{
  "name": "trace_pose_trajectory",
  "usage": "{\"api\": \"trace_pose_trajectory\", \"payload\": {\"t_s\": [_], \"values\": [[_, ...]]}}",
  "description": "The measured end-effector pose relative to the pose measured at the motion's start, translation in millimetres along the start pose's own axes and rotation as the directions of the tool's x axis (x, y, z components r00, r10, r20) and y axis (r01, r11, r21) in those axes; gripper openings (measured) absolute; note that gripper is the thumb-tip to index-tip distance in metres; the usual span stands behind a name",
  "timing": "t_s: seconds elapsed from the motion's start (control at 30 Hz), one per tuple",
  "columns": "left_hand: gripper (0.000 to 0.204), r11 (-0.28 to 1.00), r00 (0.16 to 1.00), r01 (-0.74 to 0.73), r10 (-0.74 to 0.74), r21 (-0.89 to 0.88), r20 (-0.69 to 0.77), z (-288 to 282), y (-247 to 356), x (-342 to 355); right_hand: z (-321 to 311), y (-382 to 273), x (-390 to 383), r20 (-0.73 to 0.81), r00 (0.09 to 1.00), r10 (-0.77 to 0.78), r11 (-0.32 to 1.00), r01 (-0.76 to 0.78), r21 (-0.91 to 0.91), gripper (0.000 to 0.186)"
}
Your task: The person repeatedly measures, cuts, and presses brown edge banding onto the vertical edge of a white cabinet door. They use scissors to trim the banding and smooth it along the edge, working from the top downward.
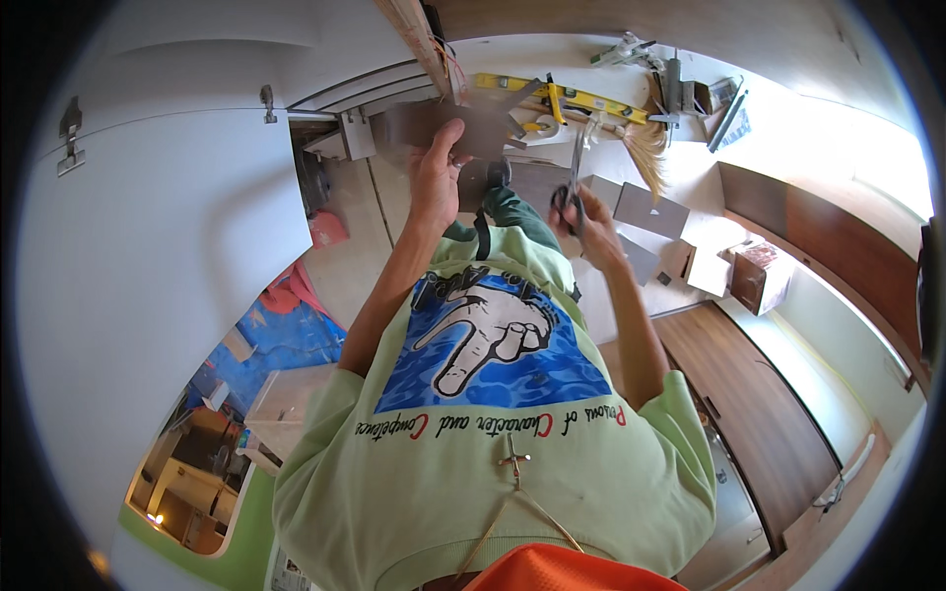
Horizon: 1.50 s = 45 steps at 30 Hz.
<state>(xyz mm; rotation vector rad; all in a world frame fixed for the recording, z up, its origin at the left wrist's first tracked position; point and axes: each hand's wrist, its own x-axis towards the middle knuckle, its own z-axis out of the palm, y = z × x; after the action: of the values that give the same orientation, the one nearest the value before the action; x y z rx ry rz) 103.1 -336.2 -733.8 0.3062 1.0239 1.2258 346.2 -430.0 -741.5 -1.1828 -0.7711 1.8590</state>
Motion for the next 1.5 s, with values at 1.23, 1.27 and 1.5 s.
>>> {"api": "trace_pose_trajectory", "payload": {"t_s": [1.23, 1.27, 1.5], "values": [[0.016, 0.994, 0.986, -0.072, 0.058, 0.082, 0.157, 42.8, 29.3, -18.5, -23.5, -95.5, 38.6, 0.534, 0.795, 0.287, 0.924, -0.082, -0.374, 0.047], [0.016, 0.994, 0.982, -0.083, 0.071, 0.065, 0.173, 43.0, 29.1, -18.6, -22.6, -96.8, 39.7, 0.538, 0.792, 0.289, 0.924, -0.084, -0.373, 0.047], [0.017, 0.984, 0.970, -0.149, 0.125, 0.101, 0.210, 47.7, 31.7, -20.9, -17.2, -103.5, 46.7, 0.531, 0.787, 0.313, 0.913, -0.096, -0.396, 0.047]]}}
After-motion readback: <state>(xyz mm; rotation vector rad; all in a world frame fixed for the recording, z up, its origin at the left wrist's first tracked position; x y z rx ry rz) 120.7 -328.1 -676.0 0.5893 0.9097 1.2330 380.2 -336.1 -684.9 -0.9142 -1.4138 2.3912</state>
